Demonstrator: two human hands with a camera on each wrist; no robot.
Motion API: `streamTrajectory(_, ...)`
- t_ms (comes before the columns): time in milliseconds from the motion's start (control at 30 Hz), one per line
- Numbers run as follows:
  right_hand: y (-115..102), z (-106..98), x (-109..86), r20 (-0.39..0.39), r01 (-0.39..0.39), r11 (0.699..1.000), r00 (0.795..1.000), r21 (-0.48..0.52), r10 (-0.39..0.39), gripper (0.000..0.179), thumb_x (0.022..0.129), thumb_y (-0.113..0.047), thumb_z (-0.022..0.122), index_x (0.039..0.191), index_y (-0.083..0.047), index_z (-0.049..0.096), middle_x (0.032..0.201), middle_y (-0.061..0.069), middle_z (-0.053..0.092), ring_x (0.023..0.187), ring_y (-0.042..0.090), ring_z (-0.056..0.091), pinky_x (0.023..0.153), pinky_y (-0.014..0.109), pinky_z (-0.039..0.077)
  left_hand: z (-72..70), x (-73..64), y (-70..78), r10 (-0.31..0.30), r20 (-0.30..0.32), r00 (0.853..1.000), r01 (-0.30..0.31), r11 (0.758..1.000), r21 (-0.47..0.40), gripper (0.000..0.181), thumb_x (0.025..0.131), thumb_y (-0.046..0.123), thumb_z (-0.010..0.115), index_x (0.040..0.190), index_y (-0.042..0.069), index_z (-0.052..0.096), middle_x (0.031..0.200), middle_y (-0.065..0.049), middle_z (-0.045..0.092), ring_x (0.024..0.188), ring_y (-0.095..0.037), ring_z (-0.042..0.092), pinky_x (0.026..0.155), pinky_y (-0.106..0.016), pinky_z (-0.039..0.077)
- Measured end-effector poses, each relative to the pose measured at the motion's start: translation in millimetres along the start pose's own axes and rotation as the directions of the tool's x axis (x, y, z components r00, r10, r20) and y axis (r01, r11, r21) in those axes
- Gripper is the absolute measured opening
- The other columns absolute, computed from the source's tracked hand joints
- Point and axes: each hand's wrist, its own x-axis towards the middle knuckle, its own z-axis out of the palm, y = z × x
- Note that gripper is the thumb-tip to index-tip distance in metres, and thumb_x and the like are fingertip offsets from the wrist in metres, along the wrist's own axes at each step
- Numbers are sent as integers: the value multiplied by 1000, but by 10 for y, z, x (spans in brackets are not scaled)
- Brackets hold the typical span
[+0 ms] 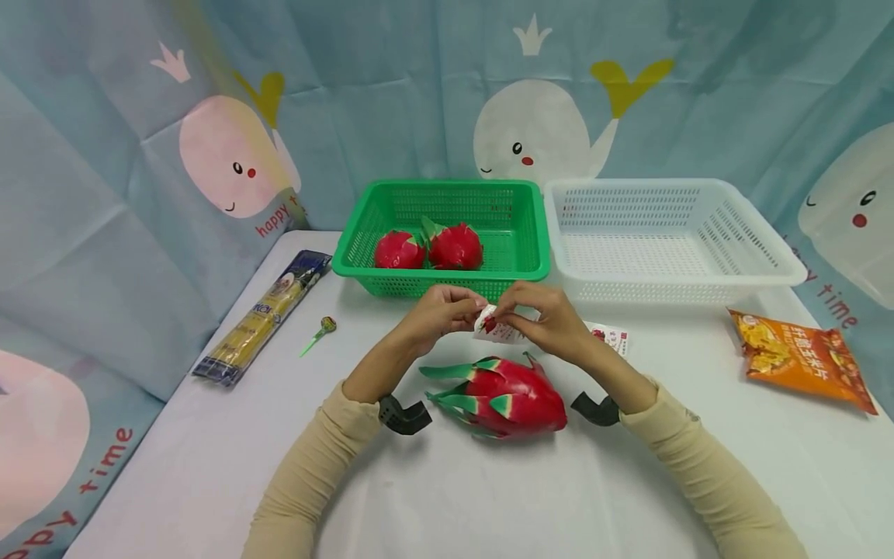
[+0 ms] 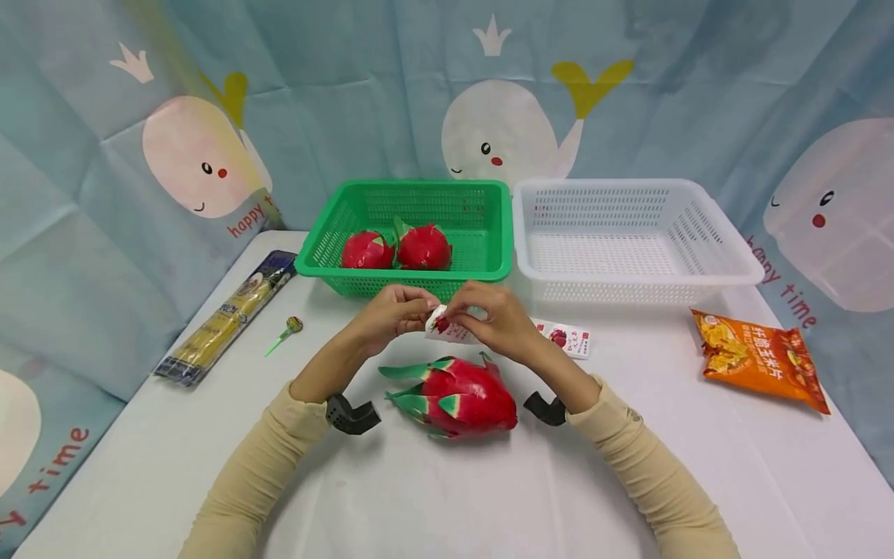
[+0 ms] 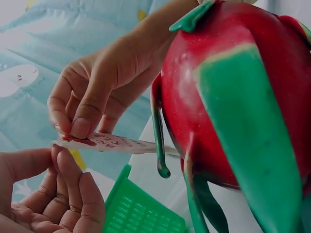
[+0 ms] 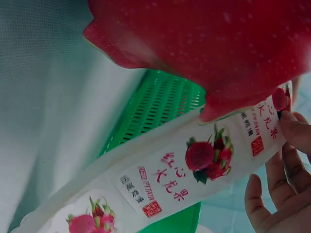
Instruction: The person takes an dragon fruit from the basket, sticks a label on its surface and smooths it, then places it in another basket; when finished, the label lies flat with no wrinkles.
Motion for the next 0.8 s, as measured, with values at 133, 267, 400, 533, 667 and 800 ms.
streamTrajectory(133, -3, 11, -1, 9, -6, 1000, 1000, -23, 6, 22, 72, 5, 72, 92, -4, 68, 83, 5, 67, 78, 12, 61, 73, 16, 50, -5, -6, -18, -27, 2, 1000, 27, 998, -59, 15, 92, 8, 52, 92, -2, 63, 70, 3, 65, 63, -8, 60, 64, -20, 53)
streamTrajectory(267, -4, 21, -5, 8, -2, 1000, 1000, -24, 2, 27, 71, 6, 72, 97, -2, 69, 83, 6, 67, 78, 13, 61, 71, 16, 50, -11, -21, -27, -51, 11, 999, 52, 994, -96, 15, 91, 7, 52, 85, 6, 65, 68, 3, 64, 61, -7, 59, 62, -19, 53)
streamTrajectory(400, 3, 30, -7, 3, 17, 1000, 1000, -2, -17, 26, 70, 8, 72, 93, -2, 70, 82, 7, 67, 78, 13, 62, 70, 17, 50, -20, -29, -31, -66, 31, 997, 69, 993, -97, 15, 91, 7, 52, 85, 8, 66, 68, 3, 63, 62, -7, 58, 61, -18, 52)
streamTrajectory(533, 20, 46, -16, -2, 32, 999, 999, -12, -32, 22, 71, 8, 72, 88, -4, 69, 81, 6, 67, 78, 13, 61, 72, 18, 49, -24, -27, -33, -74, 38, 997, 77, 994, -78, 13, 91, 8, 52, 87, 6, 64, 69, 3, 62, 62, -7, 57, 62, -18, 52)
streamTrajectory(667, 25, 53, -35, -20, 17, 1000, 1000, -22, -18, 17, 71, 7, 72, 83, -6, 67, 87, 10, 64, 86, 17, 59, 78, 16, 48, -59, -5, -66, -67, 6, 998, 67, 998, 4, 17, 92, 10, 52, 97, -4, 61, 69, 3, 61, 63, -8, 57, 65, -20, 52)
streamTrajectory(800, 17, 15, -55, -50, -28, 999, 998, -36, 26, 17, 72, 6, 71, 83, -6, 67, 89, 10, 63, 92, 17, 56, 85, 15, 44, -178, 48, -175, -41, -79, 996, 53, 987, 153, 26, 91, 12, 55, 105, -10, 60, 72, 4, 62, 67, -11, 59, 73, -28, 55)
